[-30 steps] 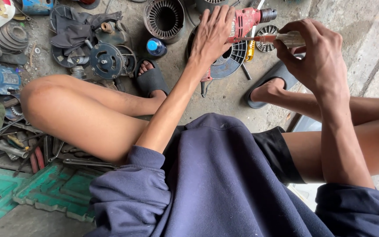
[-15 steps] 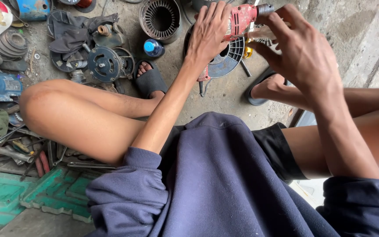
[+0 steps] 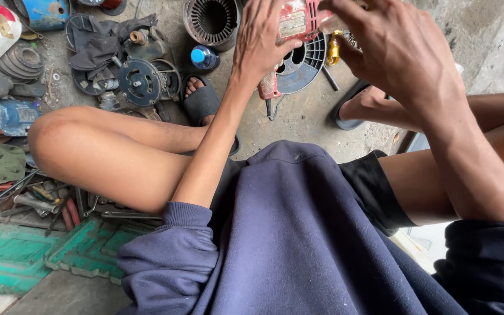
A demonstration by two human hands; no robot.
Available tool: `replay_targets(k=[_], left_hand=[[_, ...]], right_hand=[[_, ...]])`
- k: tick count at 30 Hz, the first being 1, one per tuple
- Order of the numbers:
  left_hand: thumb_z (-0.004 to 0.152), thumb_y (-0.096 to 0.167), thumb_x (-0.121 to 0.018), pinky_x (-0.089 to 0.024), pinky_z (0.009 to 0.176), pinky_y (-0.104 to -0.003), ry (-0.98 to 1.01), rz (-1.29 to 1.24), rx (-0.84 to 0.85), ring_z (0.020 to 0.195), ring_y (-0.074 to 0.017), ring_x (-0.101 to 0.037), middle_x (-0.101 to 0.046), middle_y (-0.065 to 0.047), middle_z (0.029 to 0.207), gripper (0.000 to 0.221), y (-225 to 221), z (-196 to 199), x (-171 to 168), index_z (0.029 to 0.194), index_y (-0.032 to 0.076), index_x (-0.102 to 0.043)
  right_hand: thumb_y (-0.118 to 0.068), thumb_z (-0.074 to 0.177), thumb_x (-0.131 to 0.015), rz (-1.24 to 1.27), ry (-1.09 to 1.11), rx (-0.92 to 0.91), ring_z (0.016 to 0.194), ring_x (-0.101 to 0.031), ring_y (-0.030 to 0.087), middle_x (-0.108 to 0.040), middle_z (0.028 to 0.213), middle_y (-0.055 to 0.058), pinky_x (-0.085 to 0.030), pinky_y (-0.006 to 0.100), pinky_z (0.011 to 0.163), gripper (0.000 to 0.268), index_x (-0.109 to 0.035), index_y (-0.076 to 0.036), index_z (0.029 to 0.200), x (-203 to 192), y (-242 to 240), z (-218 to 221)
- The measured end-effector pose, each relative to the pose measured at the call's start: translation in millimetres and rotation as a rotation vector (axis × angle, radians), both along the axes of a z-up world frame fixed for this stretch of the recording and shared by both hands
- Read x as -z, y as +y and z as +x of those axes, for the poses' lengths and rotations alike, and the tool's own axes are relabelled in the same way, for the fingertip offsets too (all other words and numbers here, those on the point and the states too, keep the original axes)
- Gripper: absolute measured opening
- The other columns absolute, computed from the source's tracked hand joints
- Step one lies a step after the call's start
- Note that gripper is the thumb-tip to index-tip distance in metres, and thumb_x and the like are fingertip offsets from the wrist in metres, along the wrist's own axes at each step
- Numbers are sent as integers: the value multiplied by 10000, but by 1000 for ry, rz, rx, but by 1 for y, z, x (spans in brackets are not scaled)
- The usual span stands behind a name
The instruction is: Disassembling and inspecting the internal components of a handheld power drill on a workshop floor.
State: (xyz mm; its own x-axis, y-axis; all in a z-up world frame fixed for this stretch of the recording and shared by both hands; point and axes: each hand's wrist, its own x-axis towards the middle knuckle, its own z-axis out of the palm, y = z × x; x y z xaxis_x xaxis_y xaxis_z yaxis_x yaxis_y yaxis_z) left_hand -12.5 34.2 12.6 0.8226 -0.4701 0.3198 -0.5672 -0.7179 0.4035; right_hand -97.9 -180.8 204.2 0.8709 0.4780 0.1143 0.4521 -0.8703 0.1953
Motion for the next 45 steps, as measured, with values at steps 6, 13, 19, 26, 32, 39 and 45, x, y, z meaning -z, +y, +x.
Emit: replay_targets(k=[6, 13, 19, 26, 32, 39, 45], left_hand=[[913, 479, -883, -495, 1171, -452, 98, -265, -111, 1323, -301, -591, -561, -116, 1433, 801, 29, -15, 13, 1459, 89, -446], [956, 320, -839, -498, 1139, -438, 158, -357, -133, 1303, -287, -597, -560, -78, 1427, 653, 39, -32, 11, 1456, 137, -461], [954, 275, -834, -501, 1148, -415, 218, -397, -129, 1317, -288, -606, -559, -104, 1405, 652, 47, -40, 12, 1443, 86, -448], [961, 306, -819, -479, 1141, -427, 222, -392, -123, 1305, -296, -598, -574, -110, 1380, 637, 51, -44, 17, 1438, 95, -453], [953, 261, -822, -491, 1141, -428, 238, -378, -139, 1298, -285, -609, -585, -108, 1380, 638, 48, -47, 20, 1446, 89, -455], [931, 188, -811, -501, 1115, -429, 227, -389, -138, 1264, -302, -617, -550, -96, 1380, 637, 38, -54, 13, 1450, 127, -447], [862, 148, -867, -487, 1153, -445, 240, -382, -150, 1295, -296, -600, -547, -72, 1401, 752, 34, -53, 18, 1468, 164, -420]], right_hand=[[-180, 1085, -762, 107, 20, -33, 487, -602, 115, -732, 923, 38, -532, 247, 401, 312, -765, -175, 1397, 8, -2, 4], [-348, 1151, -874, 246, -25, -27, 650, -534, 198, -624, 1061, 129, -500, 310, 536, 625, -500, 20, 1490, 17, -1, -4], [-54, 1069, -786, 318, 168, -31, 507, -575, 232, -679, 848, 101, -463, 371, 444, 154, -703, -17, 1193, 5, -3, -6], [-167, 1166, -828, 237, -2, 21, 492, -526, 158, -643, 794, 23, -426, 306, 429, 171, -688, -70, 1160, 25, -14, -11], [-256, 1171, -824, 261, 43, 71, 468, -547, 201, -674, 815, 72, -456, 328, 406, 242, -724, -36, 1181, 18, -11, -10], [-305, 1087, -856, 236, 13, -25, 542, -569, 190, -687, 988, 88, -512, 306, 483, 400, -704, -56, 1361, 13, -9, -4], [-28, 975, -795, 249, 93, -63, 584, -618, 225, -707, 1021, 133, -532, 315, 453, 434, -618, 21, 1368, 14, -13, 1]])
